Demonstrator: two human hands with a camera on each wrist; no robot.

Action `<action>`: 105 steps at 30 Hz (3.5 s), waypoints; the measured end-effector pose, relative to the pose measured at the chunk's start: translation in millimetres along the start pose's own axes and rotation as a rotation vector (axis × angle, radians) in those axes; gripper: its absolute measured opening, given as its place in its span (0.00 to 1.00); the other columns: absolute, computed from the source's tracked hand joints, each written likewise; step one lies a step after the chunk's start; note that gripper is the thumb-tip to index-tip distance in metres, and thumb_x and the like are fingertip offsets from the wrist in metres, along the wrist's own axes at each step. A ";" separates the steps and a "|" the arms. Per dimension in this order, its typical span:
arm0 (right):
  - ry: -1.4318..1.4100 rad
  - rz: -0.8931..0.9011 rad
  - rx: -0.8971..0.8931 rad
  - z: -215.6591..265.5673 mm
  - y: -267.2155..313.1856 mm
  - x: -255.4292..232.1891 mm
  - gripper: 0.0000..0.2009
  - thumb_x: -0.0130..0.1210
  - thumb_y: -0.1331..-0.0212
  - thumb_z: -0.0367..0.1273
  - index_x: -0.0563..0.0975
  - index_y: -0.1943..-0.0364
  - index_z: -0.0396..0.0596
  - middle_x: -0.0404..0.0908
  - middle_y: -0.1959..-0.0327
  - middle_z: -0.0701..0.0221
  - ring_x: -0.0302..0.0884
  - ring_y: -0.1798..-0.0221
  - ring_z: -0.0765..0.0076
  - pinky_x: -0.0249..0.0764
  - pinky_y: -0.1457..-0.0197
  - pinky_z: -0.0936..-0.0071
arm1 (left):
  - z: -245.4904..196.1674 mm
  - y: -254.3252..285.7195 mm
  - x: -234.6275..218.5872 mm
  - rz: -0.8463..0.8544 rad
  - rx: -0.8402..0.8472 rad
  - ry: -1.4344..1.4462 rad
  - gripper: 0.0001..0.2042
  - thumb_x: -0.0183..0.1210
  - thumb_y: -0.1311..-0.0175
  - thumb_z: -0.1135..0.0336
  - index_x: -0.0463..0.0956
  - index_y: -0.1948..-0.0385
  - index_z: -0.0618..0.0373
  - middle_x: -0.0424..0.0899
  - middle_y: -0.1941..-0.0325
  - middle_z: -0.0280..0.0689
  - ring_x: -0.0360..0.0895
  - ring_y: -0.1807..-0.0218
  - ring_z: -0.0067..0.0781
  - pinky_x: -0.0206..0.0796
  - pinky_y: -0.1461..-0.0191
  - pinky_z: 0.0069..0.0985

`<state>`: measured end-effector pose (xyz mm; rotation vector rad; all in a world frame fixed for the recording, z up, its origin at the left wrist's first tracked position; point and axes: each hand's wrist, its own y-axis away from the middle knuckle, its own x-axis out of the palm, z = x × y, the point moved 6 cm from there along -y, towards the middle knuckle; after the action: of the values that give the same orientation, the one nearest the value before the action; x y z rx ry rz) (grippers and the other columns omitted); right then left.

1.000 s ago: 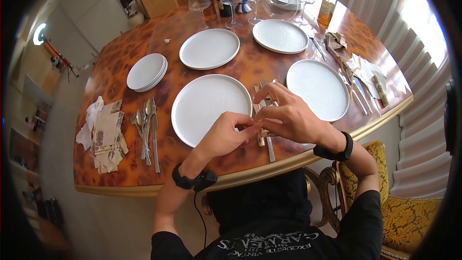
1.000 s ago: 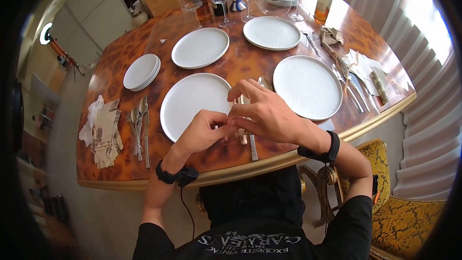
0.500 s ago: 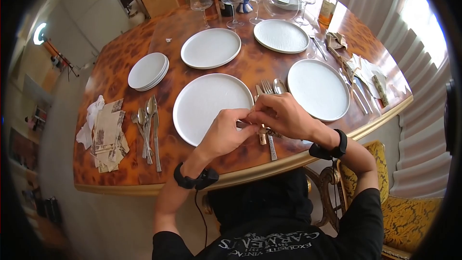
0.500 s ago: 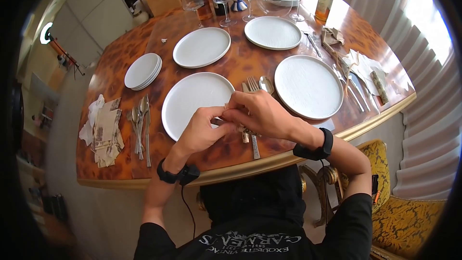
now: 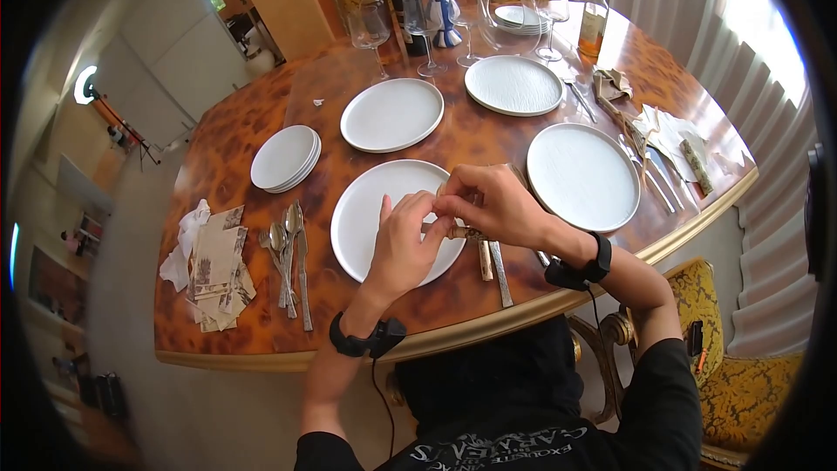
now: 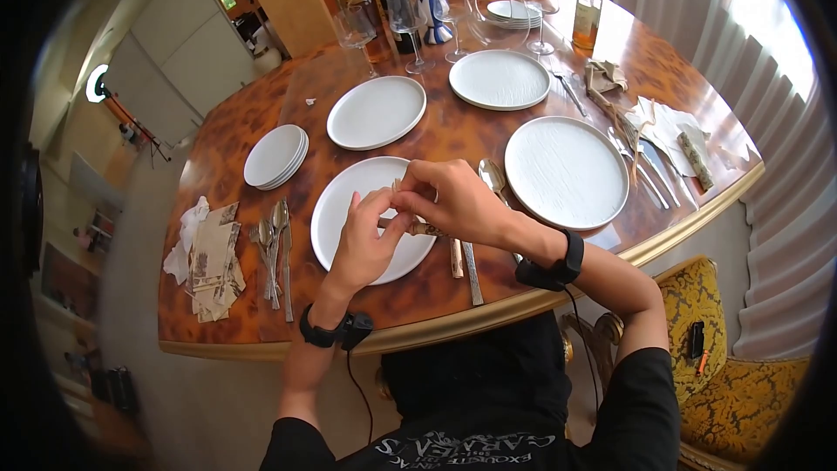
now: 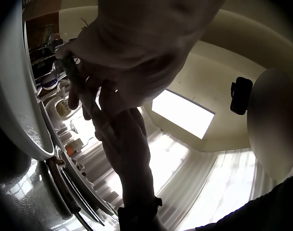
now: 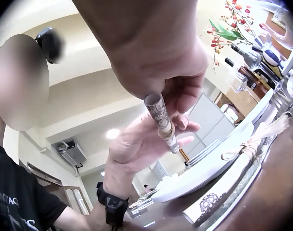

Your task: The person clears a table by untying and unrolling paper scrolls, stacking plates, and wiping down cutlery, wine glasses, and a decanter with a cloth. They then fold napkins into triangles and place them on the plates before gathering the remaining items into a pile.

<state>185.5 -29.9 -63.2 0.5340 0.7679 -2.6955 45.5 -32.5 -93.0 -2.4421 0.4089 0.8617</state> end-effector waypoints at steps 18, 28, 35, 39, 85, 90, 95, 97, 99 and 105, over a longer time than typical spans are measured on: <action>0.012 0.156 0.095 -12.6 -12.6 3.5 0.09 0.62 0.41 0.29 0.76 0.65 0.37 0.84 0.71 0.60 0.83 0.68 0.59 0.76 0.63 0.70 | 16.9 -5.0 -7.4 -0.169 -0.021 0.064 0.08 0.52 0.30 0.63 0.74 0.66 0.56 0.79 0.66 0.36 0.78 0.59 0.40 0.45 0.31 0.62; 0.034 0.141 -0.117 -12.9 -14.9 7.4 0.09 0.64 0.44 0.27 0.77 0.62 0.40 0.85 0.68 0.62 0.85 0.65 0.57 0.79 0.61 0.70 | 25.1 -8.0 -6.9 -0.117 -0.091 0.298 0.08 0.52 0.31 0.64 0.75 0.67 0.58 0.79 0.67 0.36 0.75 0.59 0.39 0.53 0.36 0.46; 0.240 0.080 -0.363 4.0 -8.4 9.9 0.10 0.64 0.46 0.28 0.82 0.59 0.42 0.82 0.70 0.64 0.81 0.72 0.56 0.77 0.69 0.66 | 31.7 -5.7 -4.0 -0.166 -0.134 0.370 0.09 0.51 0.30 0.65 0.75 0.68 0.58 0.79 0.67 0.36 0.74 0.63 0.37 0.54 0.39 0.38; 0.312 0.074 -0.425 5.1 -5.9 11.0 0.10 0.64 0.46 0.29 0.82 0.59 0.42 0.81 0.72 0.64 0.80 0.74 0.55 0.76 0.71 0.64 | 33.1 -3.3 -0.7 -0.185 -0.142 0.385 0.09 0.49 0.30 0.66 0.74 0.69 0.58 0.78 0.68 0.36 0.74 0.64 0.36 0.54 0.39 0.36; 0.334 -0.109 -0.473 13.8 10.1 20.9 0.12 0.62 0.45 0.26 0.80 0.56 0.43 0.83 0.66 0.65 0.82 0.71 0.57 0.78 0.71 0.66 | 12.6 2.5 -8.7 -0.363 -0.003 0.302 0.11 0.43 0.27 0.68 0.70 0.70 0.61 0.75 0.69 0.42 0.69 0.64 0.46 0.60 0.53 0.37; 0.442 -0.154 -0.548 13.6 14.0 25.4 0.14 0.62 0.48 0.25 0.79 0.55 0.41 0.82 0.66 0.65 0.82 0.71 0.58 0.78 0.71 0.68 | 18.2 3.5 -3.3 -0.355 -0.021 0.337 0.11 0.43 0.27 0.68 0.71 0.68 0.62 0.75 0.69 0.41 0.70 0.66 0.39 0.62 0.58 0.33; 0.567 -0.096 -0.613 17.1 17.5 24.3 0.16 0.61 0.48 0.27 0.77 0.53 0.40 0.80 0.63 0.66 0.82 0.70 0.61 0.79 0.71 0.68 | 27.2 3.0 4.0 -0.283 -0.121 0.541 0.11 0.43 0.26 0.68 0.72 0.66 0.62 0.74 0.69 0.37 0.69 0.69 0.24 0.63 0.64 0.24; 0.617 -0.062 -0.605 17.1 19.0 24.1 0.16 0.61 0.48 0.28 0.77 0.53 0.40 0.79 0.62 0.66 0.82 0.69 0.61 0.79 0.71 0.69 | 28.3 2.4 8.0 -0.244 -0.132 0.625 0.12 0.43 0.25 0.67 0.72 0.66 0.62 0.73 0.68 0.34 0.67 0.69 0.19 0.62 0.64 0.21; 0.684 0.000 -0.629 17.9 21.1 25.8 0.16 0.58 0.46 0.28 0.74 0.53 0.38 0.77 0.64 0.66 0.82 0.67 0.62 0.79 0.70 0.69 | 26.0 2.6 8.7 -0.227 -0.132 0.635 0.12 0.42 0.25 0.66 0.72 0.65 0.62 0.72 0.68 0.33 0.67 0.69 0.19 0.62 0.64 0.21; 0.802 0.126 -0.571 17.5 19.7 26.0 0.13 0.54 0.45 0.27 0.71 0.57 0.34 0.73 0.67 0.65 0.82 0.67 0.63 0.79 0.70 0.69 | 29.3 1.7 15.9 -0.164 -0.137 0.676 0.13 0.41 0.23 0.64 0.71 0.64 0.61 0.71 0.68 0.32 0.65 0.67 0.18 0.61 0.62 0.20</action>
<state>164.9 -60.1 -69.2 1.4498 1.5519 -1.9424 42.2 -19.3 -123.4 -2.8020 0.3805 -0.0306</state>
